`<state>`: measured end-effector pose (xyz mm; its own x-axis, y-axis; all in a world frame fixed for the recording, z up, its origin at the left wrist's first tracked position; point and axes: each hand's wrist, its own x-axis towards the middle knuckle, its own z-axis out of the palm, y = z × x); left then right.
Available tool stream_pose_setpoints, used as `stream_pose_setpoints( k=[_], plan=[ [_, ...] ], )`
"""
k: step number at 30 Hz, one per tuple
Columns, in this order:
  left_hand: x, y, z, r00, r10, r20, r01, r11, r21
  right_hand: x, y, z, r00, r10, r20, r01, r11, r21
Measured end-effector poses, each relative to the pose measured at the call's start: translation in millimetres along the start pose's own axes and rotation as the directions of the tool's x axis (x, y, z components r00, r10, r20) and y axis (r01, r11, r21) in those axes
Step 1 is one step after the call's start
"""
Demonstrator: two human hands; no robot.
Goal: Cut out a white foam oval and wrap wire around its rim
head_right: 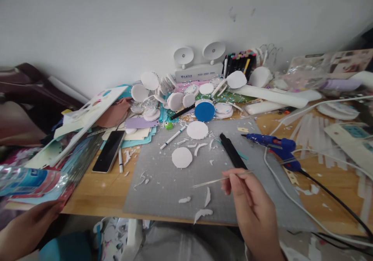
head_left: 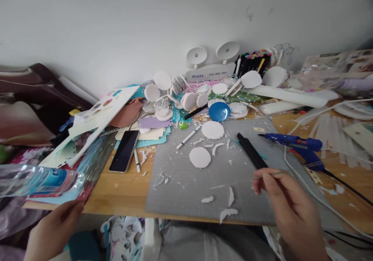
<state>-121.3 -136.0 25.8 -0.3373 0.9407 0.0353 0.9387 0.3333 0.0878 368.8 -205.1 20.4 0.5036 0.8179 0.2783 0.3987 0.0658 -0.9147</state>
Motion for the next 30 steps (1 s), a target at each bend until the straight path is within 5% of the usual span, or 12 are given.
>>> stream_pose_setpoints(
  k=[3, 7, 12, 15, 17, 19, 24, 30],
  plan=[
    [3.6, 18.8, 10.4, 0.992, -0.044, -0.119, 0.062, 0.987, 0.147, 0.1, 0.3, -0.3, 1.0, -0.006, 0.012, 0.006, 1.0, -0.001],
    [12.3, 44.1, 10.3, 0.979, 0.044, -0.199, 0.007, 0.968, 0.249, -0.1, 1.5, 0.6, 1.0, 0.009, 0.004, -0.009, 1.0, 0.025],
    [-7.7, 102.0, -10.7, 0.863, 0.292, -0.412, -0.35, 0.934, -0.07, -2.6, 6.2, 7.2, 0.995, 0.102, 0.007, -0.102, 0.978, 0.181],
    [-44.9, 154.9, -15.6, 0.87, 0.461, -0.176, -0.472, 0.675, -0.567, -4.1, 4.7, 15.1, 0.984, 0.174, 0.03, -0.173, 0.919, 0.354],
    [-68.2, 189.2, -13.2, 0.808, 0.59, 0.006, -0.359, 0.5, -0.788, -4.6, -0.1, 19.8, 0.98, 0.192, 0.055, -0.197, 0.881, 0.429],
    [-83.9, 216.7, -8.2, 0.739, 0.671, 0.062, -0.259, 0.367, -0.893, -4.9, -6.5, 22.6, 0.977, 0.201, 0.07, -0.21, 0.86, 0.464],
    [-96.5, 246.7, 2.5, 0.719, 0.691, 0.071, -0.231, 0.334, -0.914, -8.2, -15.3, 23.3, 0.971, 0.229, 0.064, -0.23, 0.84, 0.491],
    [-95.3, 243.7, -5.3, 0.691, 0.721, 0.052, -0.263, 0.318, -0.911, -7.8, -14.0, 22.5, 0.971, 0.232, 0.061, -0.23, 0.827, 0.513]
  ],
)
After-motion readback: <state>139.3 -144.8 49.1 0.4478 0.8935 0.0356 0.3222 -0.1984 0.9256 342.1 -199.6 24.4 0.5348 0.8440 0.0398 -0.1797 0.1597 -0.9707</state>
